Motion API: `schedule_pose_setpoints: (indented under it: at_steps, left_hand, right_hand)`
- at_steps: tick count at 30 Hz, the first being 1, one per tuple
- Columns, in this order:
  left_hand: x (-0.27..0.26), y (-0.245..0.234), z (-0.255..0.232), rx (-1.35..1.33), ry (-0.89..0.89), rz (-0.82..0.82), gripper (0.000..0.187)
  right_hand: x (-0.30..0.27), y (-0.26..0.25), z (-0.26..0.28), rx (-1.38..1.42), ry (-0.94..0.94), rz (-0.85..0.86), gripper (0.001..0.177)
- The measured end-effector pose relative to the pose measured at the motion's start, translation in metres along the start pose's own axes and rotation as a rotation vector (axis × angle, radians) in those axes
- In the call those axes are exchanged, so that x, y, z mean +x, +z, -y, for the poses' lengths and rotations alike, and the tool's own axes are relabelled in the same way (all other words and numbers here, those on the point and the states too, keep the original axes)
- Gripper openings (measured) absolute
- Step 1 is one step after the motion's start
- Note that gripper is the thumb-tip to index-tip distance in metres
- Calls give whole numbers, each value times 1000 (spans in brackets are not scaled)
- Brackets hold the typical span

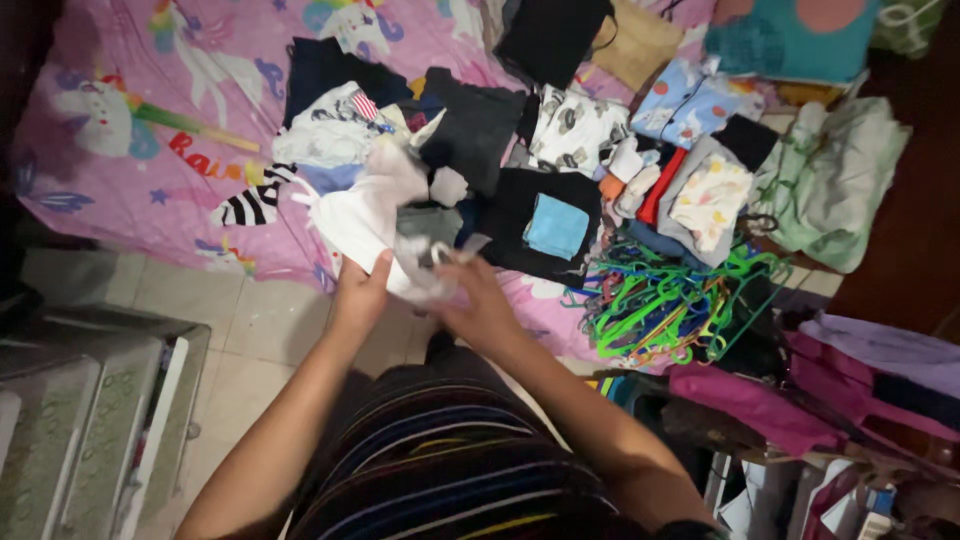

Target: The person folds various pieces of clothing, including shirts and pants, on a bed with a pink unicorn-patterned sheet. They also open a drawer, remove some items, and continue folding the clothes by hand.

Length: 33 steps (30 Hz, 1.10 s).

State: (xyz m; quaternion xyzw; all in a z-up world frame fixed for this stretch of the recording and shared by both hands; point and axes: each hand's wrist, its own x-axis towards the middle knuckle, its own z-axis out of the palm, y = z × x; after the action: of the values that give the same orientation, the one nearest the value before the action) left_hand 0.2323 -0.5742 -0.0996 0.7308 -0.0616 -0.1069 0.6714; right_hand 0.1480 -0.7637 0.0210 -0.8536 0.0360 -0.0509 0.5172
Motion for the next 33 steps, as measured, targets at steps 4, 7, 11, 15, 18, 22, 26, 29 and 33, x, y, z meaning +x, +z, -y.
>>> schedule_pose_setpoints:
  at_steps: [4,7,11,15,18,22,26,29,33]
  left_hand:
    - [-2,18,-25,8,77,15,48]
    - [1,12,-27,-105,-128,61,44]
    - [13,-19,-27,-266,-382,255,31]
    - [27,-41,-35,-206,-495,438,22]
    - [27,-42,-39,-199,-453,438,22]
    - [31,-33,-43,-289,-325,499,29]
    - [29,-46,-43,-328,-503,537,28]
    - [37,-47,-49,-364,-580,520,25]
    - [34,-41,-57,-616,-667,452,26]
  right_hand:
    - [31,3,-4,-22,-247,147,47]
    - [39,28,-16,54,-103,117,28]
    - [41,50,-40,358,138,133,17]
    - [45,49,-56,755,378,129,16]
    - [38,55,-54,655,260,213,18]
    - [33,66,-52,528,210,153,15]
    - [32,71,-71,678,265,215,8]
    - [34,63,-86,643,288,200,10]
    - [28,56,-93,710,371,119,16]
